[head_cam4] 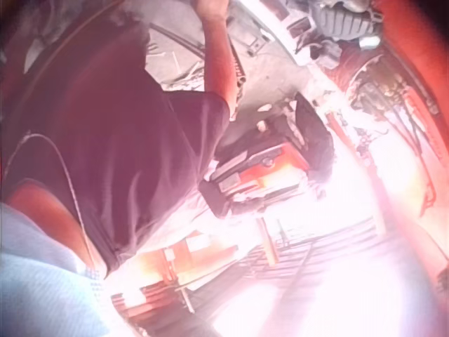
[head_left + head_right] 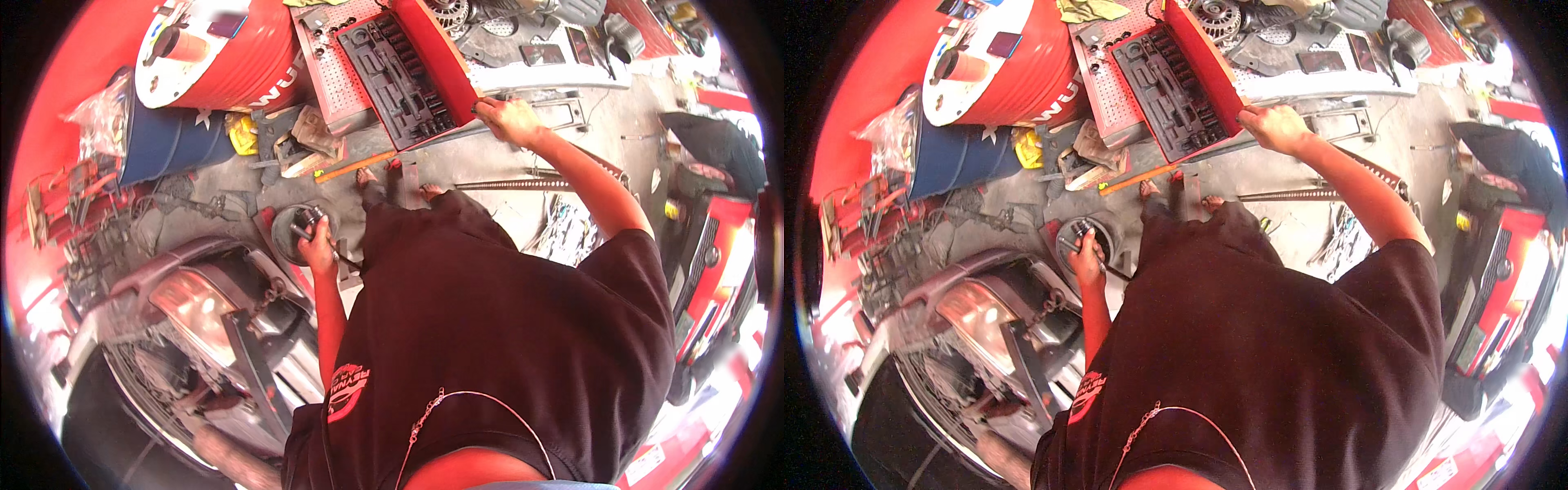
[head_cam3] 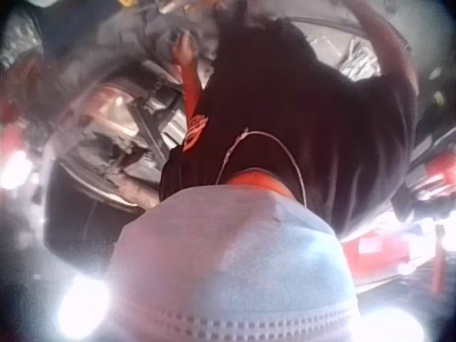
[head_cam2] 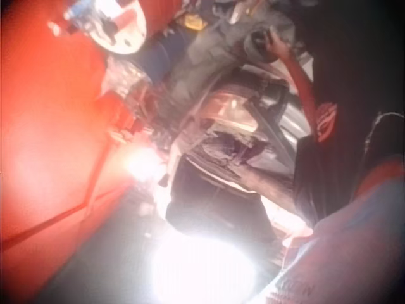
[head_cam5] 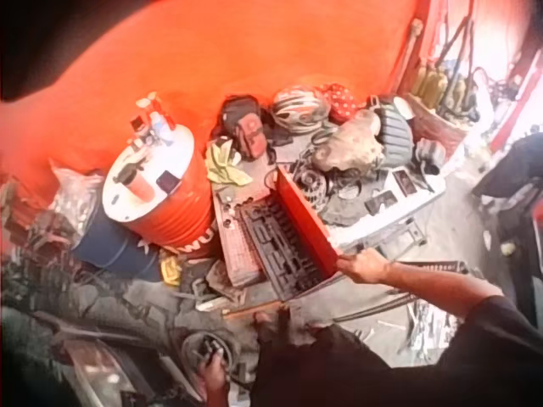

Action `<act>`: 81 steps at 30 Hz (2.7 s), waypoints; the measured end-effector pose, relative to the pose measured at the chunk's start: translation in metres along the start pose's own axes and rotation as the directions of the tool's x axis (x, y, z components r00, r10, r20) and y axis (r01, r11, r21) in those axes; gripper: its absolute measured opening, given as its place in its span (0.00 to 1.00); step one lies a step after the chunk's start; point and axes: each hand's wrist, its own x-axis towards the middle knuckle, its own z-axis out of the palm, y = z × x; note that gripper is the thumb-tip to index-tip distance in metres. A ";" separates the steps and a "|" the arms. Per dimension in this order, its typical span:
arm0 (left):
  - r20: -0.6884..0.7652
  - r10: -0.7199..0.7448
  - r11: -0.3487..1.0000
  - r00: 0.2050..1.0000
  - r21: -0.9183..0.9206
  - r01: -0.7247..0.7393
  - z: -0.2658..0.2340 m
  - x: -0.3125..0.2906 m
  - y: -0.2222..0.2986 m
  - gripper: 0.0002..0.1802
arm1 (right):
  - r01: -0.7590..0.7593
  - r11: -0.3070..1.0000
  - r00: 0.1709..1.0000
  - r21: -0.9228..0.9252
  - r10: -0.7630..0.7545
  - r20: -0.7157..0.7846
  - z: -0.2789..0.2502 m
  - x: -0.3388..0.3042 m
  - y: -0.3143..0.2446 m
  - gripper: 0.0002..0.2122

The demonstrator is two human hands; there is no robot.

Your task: The person works on the engine of a red car with another individual, then sits on the floor to organize various tools into a case and a toolbox.

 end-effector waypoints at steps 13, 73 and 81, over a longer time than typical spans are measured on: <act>0.265 -0.063 0.987 0.962 0.162 0.020 -0.025 0.160 0.053 0.07 | -0.498 0.724 0.795 0.478 0.601 -0.082 0.024 0.036 -0.097 0.12; 0.616 -0.340 0.417 0.711 0.776 -0.474 0.019 0.191 -0.128 0.16 | -0.539 0.425 0.333 0.727 0.900 -0.280 0.209 0.146 -0.067 0.15; 0.439 -0.385 0.350 0.812 0.884 -0.311 0.001 0.206 -0.117 0.17 | -0.458 0.374 0.353 0.807 0.909 -0.221 0.215 0.189 -0.099 0.14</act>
